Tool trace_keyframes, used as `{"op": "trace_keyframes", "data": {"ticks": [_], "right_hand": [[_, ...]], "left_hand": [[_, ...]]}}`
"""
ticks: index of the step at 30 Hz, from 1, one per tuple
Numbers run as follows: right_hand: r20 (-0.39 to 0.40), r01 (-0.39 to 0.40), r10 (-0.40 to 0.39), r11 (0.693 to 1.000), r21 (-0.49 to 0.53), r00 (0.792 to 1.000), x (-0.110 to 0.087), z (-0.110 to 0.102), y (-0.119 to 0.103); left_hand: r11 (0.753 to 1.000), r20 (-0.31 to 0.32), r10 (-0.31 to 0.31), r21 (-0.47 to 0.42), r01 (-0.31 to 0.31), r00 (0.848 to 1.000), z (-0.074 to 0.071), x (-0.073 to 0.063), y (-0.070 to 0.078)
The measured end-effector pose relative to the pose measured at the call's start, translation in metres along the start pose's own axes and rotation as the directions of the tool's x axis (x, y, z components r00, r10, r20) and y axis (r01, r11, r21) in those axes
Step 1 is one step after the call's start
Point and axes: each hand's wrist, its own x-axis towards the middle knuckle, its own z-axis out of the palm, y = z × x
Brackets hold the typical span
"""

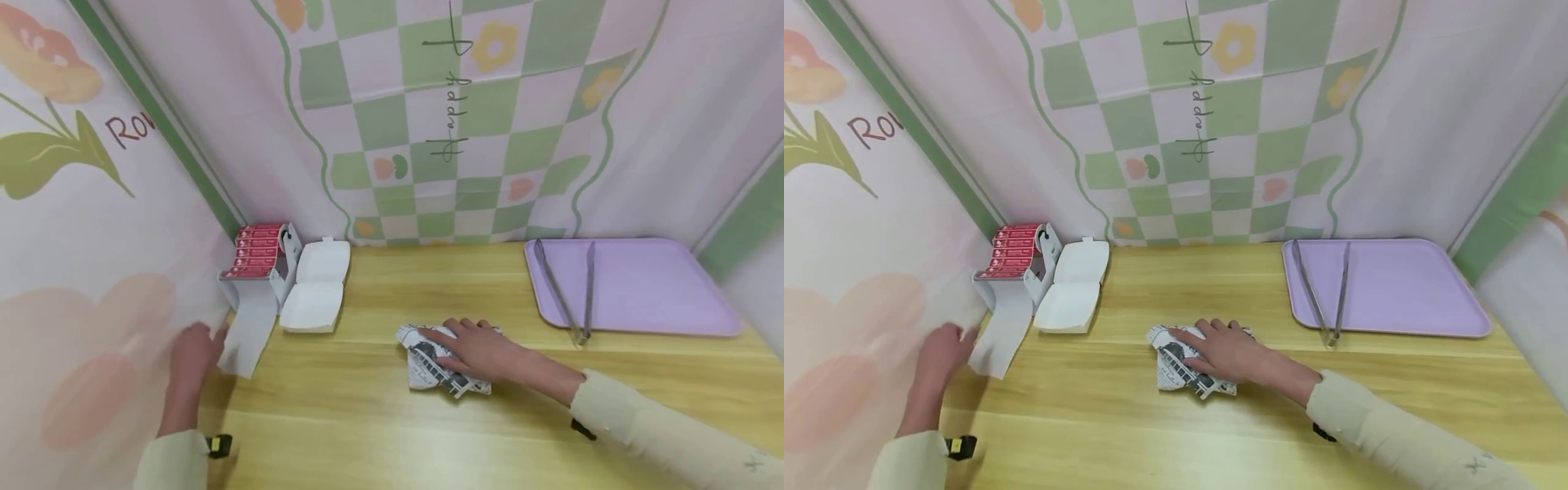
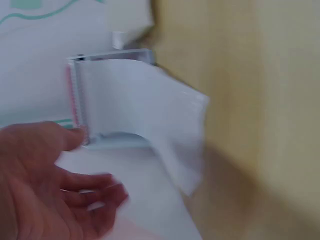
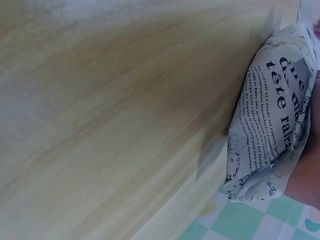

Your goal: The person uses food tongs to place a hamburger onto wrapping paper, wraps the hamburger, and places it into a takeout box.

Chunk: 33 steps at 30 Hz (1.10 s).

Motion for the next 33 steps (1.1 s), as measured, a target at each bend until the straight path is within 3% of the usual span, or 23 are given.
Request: {"op": "trace_keyframes", "data": {"ticks": [2, 4, 7, 10, 14, 20, 25, 29, 33], "right_hand": [[-0.007, 0.002, -0.002, 1.0, 0.001, 1.0, -0.001, 0.001, 0.0], [-0.014, 0.013, -0.013, 1.0, -0.001, 1.0, -0.001, 0.002, -0.001], [-0.022, 0.029, -0.029, 1.0, -0.004, 0.999, -0.002, 0.004, -0.003], [-0.022, 0.032, -0.032, 0.999, -0.004, 0.999, -0.002, 0.005, -0.004], [-0.027, 0.026, -0.027, 1.0, -0.008, 0.999, -0.003, 0.003, -0.004], [-0.042, 0.029, -0.03, 0.999, -0.021, 0.999, -0.003, 0.0, -0.002], [-0.032, 0.025, -0.026, 0.999, -0.02, 0.999, -0.003, -0.001, -0.001], [-0.035, 0.026, -0.027, 0.999, -0.022, 0.999, -0.004, -0.001, -0.001], [-0.036, 0.02, -0.021, 1.0, -0.023, 0.999, -0.004, -0.001, -0.001]], "left_hand": [[0.988, -0.018, -0.061, -0.141, 0.058, 0.998, -0.008, 0.014, 0.011], [0.95, -0.01, -0.143, -0.283, 0.134, 0.99, -0.013, 0.03, 0.017], [0.892, 0.001, -0.235, -0.396, 0.217, 0.972, -0.017, 0.05, 0.021], [0.878, -0.013, -0.279, -0.409, 0.25, 0.96, -0.018, 0.064, 0.026], [0.886, -0.016, -0.3, -0.376, 0.272, 0.954, -0.019, 0.08, 0.035], [0.875, -0.005, -0.321, -0.384, 0.295, 0.947, -0.019, 0.092, 0.041], [0.885, -0.032, -0.307, -0.377, 0.273, 0.951, -0.02, 0.095, 0.045], [0.883, -0.079, -0.27, -0.419, 0.214, 0.96, -0.021, 0.094, 0.047], [0.87, -0.206, -0.215, -0.485, 0.091, 0.955, -0.025, 0.089, 0.053]]}}
